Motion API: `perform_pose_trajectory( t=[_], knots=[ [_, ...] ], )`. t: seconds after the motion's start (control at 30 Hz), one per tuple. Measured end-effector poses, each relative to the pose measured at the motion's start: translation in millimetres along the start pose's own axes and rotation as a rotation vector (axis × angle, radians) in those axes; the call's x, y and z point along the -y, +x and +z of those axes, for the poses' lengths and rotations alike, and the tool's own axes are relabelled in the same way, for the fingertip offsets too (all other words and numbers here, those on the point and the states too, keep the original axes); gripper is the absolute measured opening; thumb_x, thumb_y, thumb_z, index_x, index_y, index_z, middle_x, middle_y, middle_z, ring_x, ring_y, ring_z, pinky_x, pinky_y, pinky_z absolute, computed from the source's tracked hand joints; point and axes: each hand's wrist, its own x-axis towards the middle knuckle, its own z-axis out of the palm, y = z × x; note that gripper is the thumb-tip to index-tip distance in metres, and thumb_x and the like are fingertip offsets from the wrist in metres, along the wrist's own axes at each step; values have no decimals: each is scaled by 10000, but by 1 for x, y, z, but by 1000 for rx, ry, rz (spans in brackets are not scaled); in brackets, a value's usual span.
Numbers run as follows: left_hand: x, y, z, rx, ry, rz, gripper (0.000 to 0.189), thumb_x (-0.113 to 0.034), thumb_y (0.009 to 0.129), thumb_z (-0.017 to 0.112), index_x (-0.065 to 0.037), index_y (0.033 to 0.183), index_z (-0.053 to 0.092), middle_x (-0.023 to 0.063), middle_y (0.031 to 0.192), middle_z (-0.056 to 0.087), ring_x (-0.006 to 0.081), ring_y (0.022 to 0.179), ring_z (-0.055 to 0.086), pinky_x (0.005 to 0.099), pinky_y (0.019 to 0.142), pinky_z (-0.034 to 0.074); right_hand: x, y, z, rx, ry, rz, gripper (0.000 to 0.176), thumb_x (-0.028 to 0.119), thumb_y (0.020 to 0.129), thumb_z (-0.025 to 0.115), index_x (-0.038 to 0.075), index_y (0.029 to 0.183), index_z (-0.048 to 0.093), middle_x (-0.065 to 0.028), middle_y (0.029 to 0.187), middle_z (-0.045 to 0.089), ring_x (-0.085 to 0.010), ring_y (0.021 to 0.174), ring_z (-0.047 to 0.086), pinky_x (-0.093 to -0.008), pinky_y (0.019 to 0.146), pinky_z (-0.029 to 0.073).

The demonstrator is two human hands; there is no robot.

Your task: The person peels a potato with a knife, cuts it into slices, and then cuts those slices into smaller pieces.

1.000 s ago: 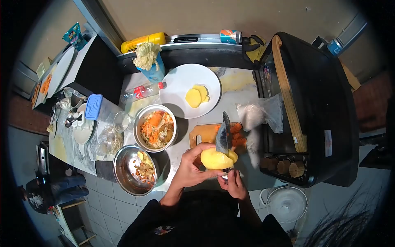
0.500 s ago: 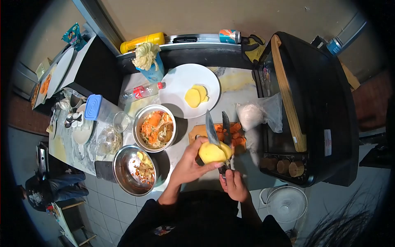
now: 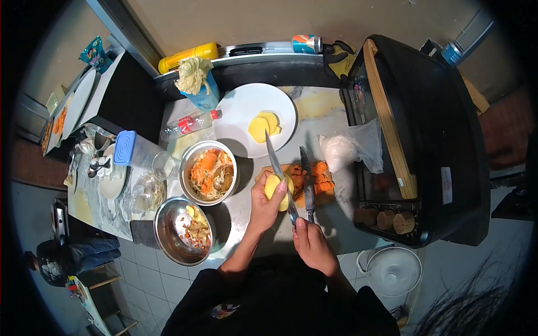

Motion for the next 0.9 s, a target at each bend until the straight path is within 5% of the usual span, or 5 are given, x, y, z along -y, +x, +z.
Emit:
perform_pose_trajectory(
  t=[0.1, 0.3, 0.5, 0.57, 0.9],
  knots=[
    [-9, -3, 4, 34, -47, -40, 166, -183, 893, 580, -39, 861, 505, -14, 771, 498, 56, 665, 449, 203, 582, 372, 1, 1, -4, 116, 116, 192, 195, 153, 950, 451, -32, 909, 495, -170, 755, 524, -338, 697, 513, -399, 657, 418],
    [-3, -8, 12, -31, -130, -141, 201, -245, 933, 528, -49, 895, 506, -19, 762, 498, 37, 641, 444, 191, 543, 365, 9, 4, -2, 75, 159, 259, 213, 172, 955, 441, -25, 908, 505, -172, 736, 517, -344, 689, 515, -405, 651, 417],
    [-7, -15, 22, -144, -346, -263, 279, -316, 954, 466, -39, 961, 503, 3, 760, 509, 62, 644, 506, 236, 580, 483, 3, 4, 4, 46, 107, 176, 274, 186, 971, 396, -14, 814, 499, -158, 656, 495, -348, 630, 498, -403, 611, 404],
    [-4, -16, 19, -98, -344, -277, 399, -409, 967, 365, -40, 1062, 482, 45, 846, 535, 144, 716, 558, 318, 621, 504, 11, 9, 1, 71, 164, 219, 283, 179, 972, 387, -17, 796, 490, -162, 634, 485, -357, 608, 488, -406, 592, 393],
    [-6, -15, 21, -185, -548, -343, 415, -401, 975, 348, -14, 973, 497, 43, 782, 528, 127, 667, 544, 309, 656, 513, 23, 11, -1, 50, 98, 189, 311, 158, 972, 339, -36, 766, 467, -265, 648, 469, -465, 654, 466, -452, 566, 360]
  ],
)
